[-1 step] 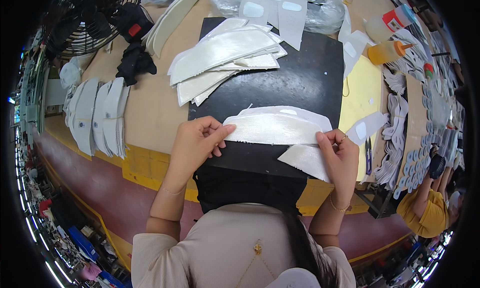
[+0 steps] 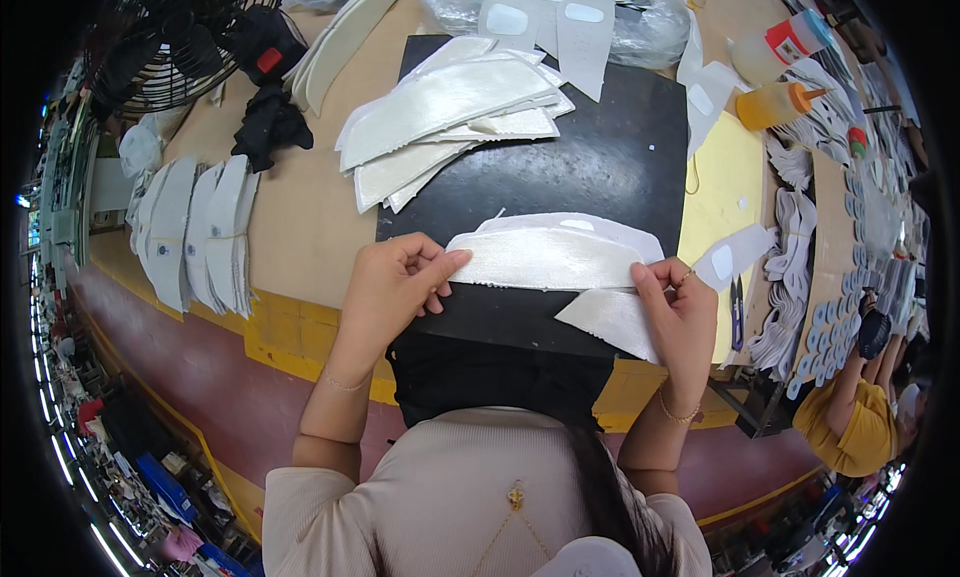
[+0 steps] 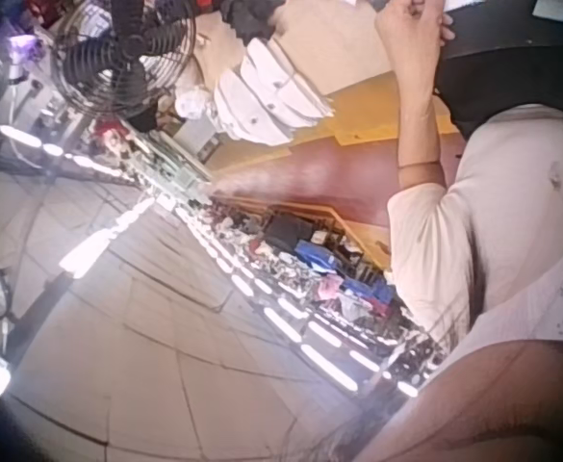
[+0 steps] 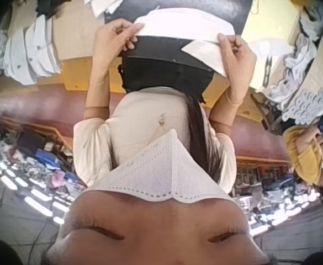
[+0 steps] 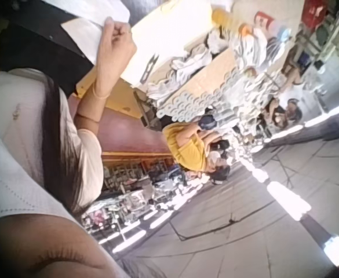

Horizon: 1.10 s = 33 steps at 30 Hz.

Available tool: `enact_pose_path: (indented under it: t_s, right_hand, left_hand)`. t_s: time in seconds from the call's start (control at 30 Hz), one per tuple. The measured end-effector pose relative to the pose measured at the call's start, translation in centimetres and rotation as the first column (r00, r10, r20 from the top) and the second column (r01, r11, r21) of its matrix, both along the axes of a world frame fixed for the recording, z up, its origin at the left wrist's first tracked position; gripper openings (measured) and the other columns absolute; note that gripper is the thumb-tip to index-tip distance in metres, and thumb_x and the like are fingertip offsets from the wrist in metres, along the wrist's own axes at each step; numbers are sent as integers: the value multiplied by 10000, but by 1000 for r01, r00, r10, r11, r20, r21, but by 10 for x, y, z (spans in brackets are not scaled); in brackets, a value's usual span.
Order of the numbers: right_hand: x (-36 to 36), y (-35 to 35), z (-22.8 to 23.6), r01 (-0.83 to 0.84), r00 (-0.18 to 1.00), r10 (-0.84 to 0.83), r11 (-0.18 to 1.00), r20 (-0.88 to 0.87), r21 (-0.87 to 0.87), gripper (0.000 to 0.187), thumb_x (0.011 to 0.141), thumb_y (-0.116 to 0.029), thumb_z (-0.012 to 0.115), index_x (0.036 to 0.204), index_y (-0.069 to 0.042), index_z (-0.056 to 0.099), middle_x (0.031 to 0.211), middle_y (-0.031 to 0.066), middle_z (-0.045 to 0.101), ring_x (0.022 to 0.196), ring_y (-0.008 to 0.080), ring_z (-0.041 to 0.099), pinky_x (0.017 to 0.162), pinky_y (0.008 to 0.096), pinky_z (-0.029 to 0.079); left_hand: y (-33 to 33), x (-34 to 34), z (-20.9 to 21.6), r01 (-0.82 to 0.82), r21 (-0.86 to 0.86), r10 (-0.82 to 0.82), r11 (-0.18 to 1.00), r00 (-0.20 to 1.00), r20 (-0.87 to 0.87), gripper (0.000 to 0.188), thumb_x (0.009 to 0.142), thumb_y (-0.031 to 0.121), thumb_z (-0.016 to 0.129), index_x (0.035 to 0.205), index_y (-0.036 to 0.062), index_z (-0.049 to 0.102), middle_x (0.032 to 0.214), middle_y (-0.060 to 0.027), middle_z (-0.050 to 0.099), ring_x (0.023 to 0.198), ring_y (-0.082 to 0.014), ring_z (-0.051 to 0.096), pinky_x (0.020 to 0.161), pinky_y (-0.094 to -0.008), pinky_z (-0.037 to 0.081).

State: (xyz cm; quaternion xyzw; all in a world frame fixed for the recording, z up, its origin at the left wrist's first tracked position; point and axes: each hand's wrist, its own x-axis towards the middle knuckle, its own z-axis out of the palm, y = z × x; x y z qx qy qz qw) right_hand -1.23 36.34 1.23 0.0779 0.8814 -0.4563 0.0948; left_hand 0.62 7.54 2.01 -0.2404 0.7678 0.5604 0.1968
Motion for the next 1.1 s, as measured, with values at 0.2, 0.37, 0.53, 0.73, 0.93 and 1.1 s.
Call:
enact_pose_path:
  t_s: [0.2, 0.37, 0.53, 0.73, 0.93, 1.1]
  right_hand:
    - [-6, -5, 2, 15, 999, -17, 999, 30, 41, 259, 897, -190, 722, 801, 41, 656, 608, 28, 572, 535, 57, 399, 489, 238, 331]
    - [-4, -6, 2, 17, 999, -18, 999, 38, 36, 264, 897, -188, 722, 787, 36, 639, 617, 33, 575, 546, 66, 407, 500, 245, 343]
    - [-4, -6, -1, 16, 1000, -17, 999, 19, 45, 269, 896, -183, 721, 774, 34, 620, 615, 47, 568, 545, 82, 411, 510, 251, 354]
    - [-4, -9, 1, 16, 1000, -17, 998, 9, 67, 268, 894, -177, 721, 768, 33, 611, 614, 57, 565, 550, 93, 433, 521, 259, 378]
    - [-4, -9, 0, 11, 1000, -12, 997, 3, 73, 261, 892, -172, 721, 770, 30, 609, 615, 59, 561, 550, 95, 449, 518, 259, 389]
    - [-4, -10, -2, 24, 1000, -24, 997, -2, 78, 258, 888, -173, 724, 767, 25, 610, 604, 53, 549, 541, 95, 455, 513, 258, 387]
  left_hand:
    - [-2, -5, -3, 35, -27, -36, 999, 999, -26, 276, 895, 247, 748, 795, -1, 682, 623, -12, 619, 502, -49, 557, 459, -190, 426]
    - [-1, -5, -3, 26, -43, -27, 999, 999, -20, 281, 895, 243, 749, 795, -10, 675, 616, -9, 608, 504, -47, 554, 465, -190, 437]
    - [1, -4, -4, 31, -67, -34, 997, 998, -56, 272, 890, 231, 751, 786, -8, 671, 605, -10, 602, 497, -49, 558, 461, -190, 437]
    - [2, -4, -7, 37, -97, -46, 995, 995, -90, 252, 884, 202, 756, 770, -3, 664, 600, -9, 596, 491, -46, 555, 446, -182, 423]
    - [3, -3, -9, 49, -130, -62, 990, 993, -101, 253, 883, 194, 757, 765, -6, 656, 594, -1, 577, 493, -38, 534, 449, -184, 431]
    - [3, -2, -12, 61, -157, -79, 986, 991, -110, 254, 883, 191, 756, 763, -4, 644, 594, 4, 567, 498, -35, 530, 454, -184, 433]
